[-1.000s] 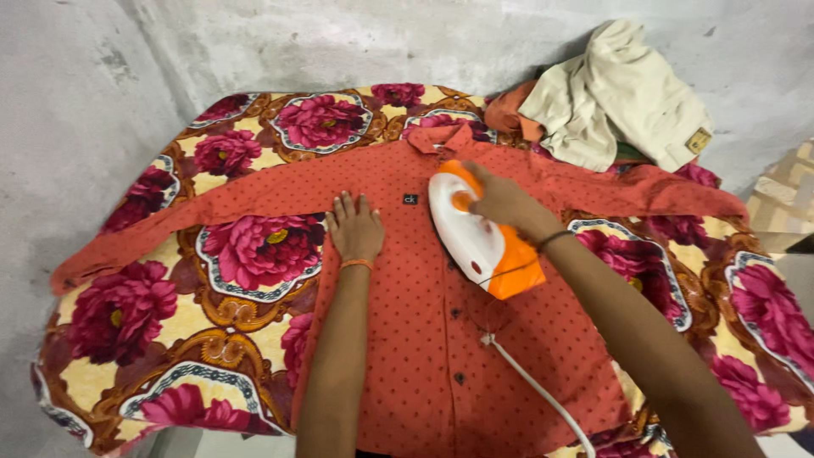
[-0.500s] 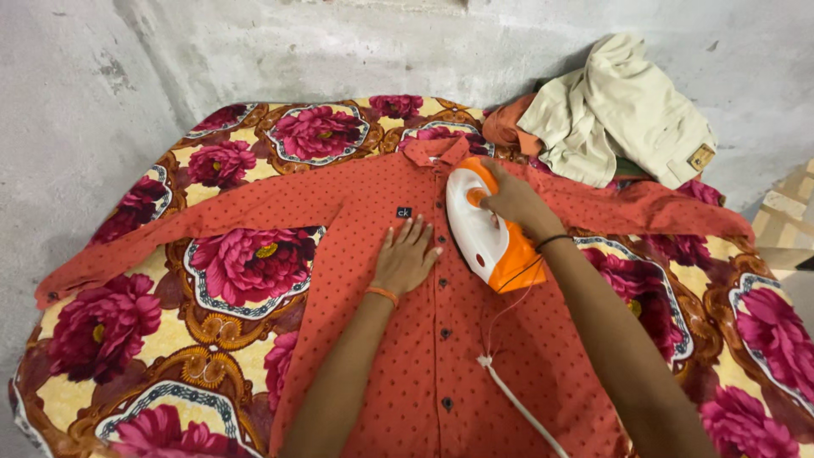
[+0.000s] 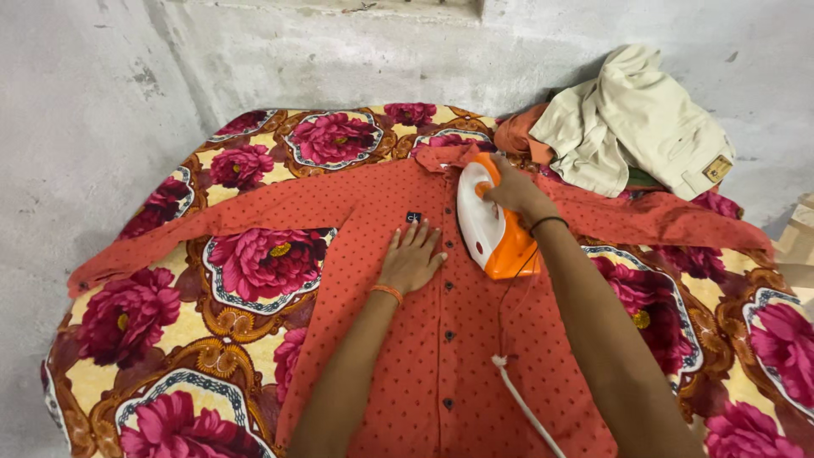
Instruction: The person unfolds a red long-sleeved shirt on a floral-patterned bed and smooths it out. They then use an electric iron to press the shirt, moving the iron across the front body and sleeves to remove wrinkles.
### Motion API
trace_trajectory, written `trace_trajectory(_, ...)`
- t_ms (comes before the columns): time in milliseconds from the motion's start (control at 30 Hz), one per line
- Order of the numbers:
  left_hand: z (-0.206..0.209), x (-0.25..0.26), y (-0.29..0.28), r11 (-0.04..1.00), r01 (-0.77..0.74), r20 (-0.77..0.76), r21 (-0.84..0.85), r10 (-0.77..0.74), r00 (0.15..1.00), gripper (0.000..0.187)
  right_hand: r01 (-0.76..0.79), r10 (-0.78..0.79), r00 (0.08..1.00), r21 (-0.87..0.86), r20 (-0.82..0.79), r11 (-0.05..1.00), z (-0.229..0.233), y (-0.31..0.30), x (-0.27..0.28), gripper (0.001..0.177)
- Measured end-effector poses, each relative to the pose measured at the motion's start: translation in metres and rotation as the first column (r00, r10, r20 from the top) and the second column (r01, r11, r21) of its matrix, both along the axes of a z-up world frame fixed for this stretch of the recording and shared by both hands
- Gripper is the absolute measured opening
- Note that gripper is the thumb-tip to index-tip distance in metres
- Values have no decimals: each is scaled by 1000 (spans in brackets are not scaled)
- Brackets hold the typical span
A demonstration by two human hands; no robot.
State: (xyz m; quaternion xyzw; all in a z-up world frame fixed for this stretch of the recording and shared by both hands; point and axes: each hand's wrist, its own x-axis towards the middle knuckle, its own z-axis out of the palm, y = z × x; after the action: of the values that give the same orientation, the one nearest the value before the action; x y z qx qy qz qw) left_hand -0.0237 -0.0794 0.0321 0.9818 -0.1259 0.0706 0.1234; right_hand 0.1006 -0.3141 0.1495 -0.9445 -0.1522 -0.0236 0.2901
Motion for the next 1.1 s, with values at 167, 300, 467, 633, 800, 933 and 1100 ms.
trace_trajectory(167, 0, -3, 1, 998, -13, 16, 55, 12, 1000, 71, 12, -10, 995, 20, -102, 1000, 5, -16, -47, 96)
trace_trajectory(300, 2, -1, 0, 999, -25, 13, 32, 24, 1000, 72, -61, 60, 997, -18, -45, 998, 19, -26, -92, 95)
trace_trajectory(467, 14, 13, -16, 984, -162, -191, -68, 146, 971, 67, 12, -9, 965, 8, -260, 1000, 40, -31, -149, 97)
trace_trajectory(633, 1, 29, -35, 960, -264, -100, -95, 254, 962, 58, -142, 142, 987, 10, -71, 990, 40, -35, -157, 93)
trace_trajectory(800, -11, 22, -58, 937, -333, 186, -105, 348, 919, 44, -47, 55, 991, 70, -120, 996, 34, -28, -132, 92)
trace_trajectory(933, -11, 16, -63, 939, -330, 216, -94, 343, 914, 46, -32, 32, 999, 26, -19, 999, 21, -19, -94, 90)
trace_trajectory(1100, -22, 30, -56, 953, -231, 356, -196, 289, 889, 62, -23, 20, 998, 39, 57, 999, 4, -13, -35, 88)
